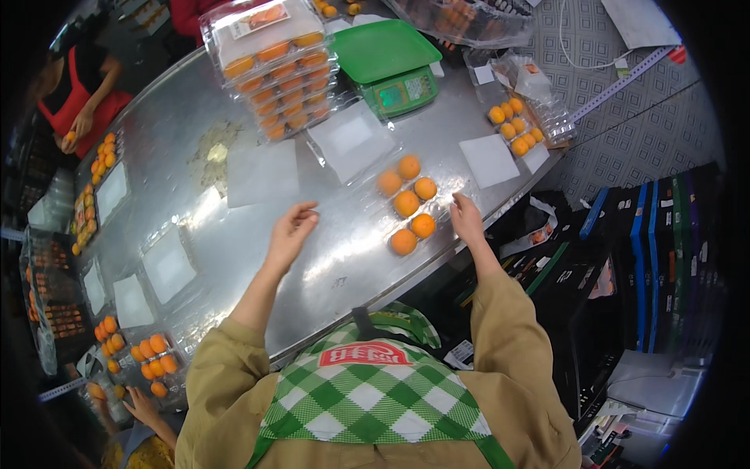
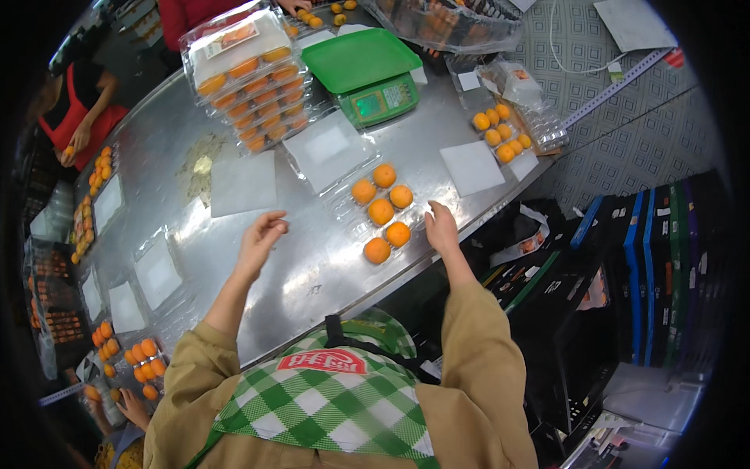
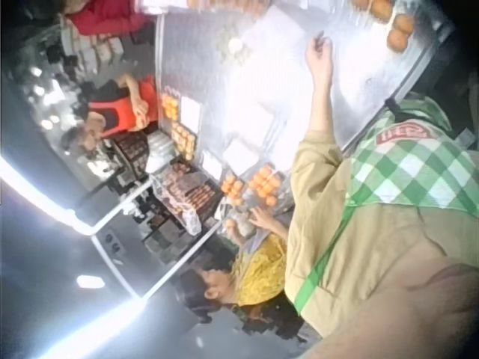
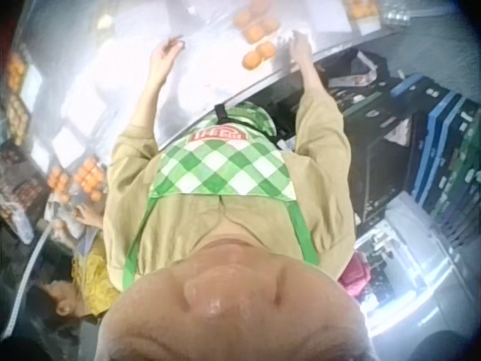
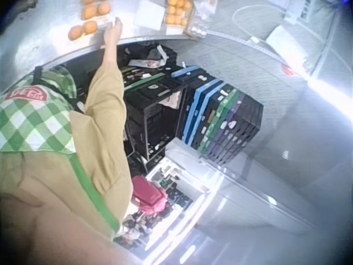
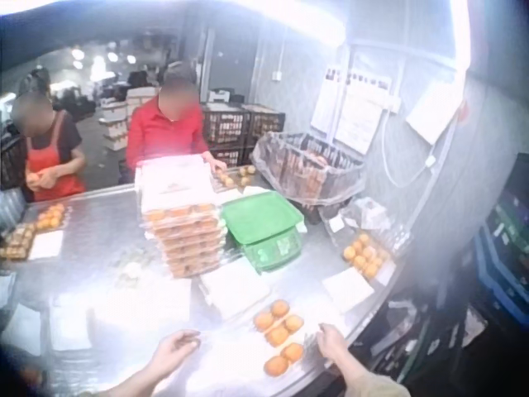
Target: The person picks up persimmons from a crate and the table, arranges them into plastic containers, places a plastic film over the fruit, and closes the lids.
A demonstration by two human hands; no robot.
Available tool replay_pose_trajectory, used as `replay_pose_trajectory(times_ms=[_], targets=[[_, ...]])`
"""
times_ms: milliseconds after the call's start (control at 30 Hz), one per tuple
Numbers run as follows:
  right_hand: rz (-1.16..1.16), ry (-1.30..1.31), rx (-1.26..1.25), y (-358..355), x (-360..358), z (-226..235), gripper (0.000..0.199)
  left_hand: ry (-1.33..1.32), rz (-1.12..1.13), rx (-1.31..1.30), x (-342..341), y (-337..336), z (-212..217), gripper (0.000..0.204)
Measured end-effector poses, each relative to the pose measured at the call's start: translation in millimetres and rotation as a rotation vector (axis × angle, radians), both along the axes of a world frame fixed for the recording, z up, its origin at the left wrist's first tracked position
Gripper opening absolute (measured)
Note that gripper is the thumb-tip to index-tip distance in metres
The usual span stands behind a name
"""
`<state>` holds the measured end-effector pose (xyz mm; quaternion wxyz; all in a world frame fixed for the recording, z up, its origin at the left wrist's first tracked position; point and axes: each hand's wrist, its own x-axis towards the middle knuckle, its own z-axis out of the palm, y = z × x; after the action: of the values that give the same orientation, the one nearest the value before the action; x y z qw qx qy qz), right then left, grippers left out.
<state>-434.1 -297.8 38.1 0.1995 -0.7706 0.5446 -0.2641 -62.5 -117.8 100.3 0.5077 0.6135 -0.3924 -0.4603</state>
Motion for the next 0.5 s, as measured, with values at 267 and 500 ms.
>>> replay_pose_trajectory(times_ms=[267,500], targets=[[0.165,0.347,0.408,-92.3,26.8,-23.6,0.028,0.006,0.227,0.088,36.5,-4.1,24.3,0.036],[0.243,0.054,0.660,-100.6,14.7,-9.8,0.021,-0.200,0.171,0.187,-4.8,-50.3,-40.5,0.062]])
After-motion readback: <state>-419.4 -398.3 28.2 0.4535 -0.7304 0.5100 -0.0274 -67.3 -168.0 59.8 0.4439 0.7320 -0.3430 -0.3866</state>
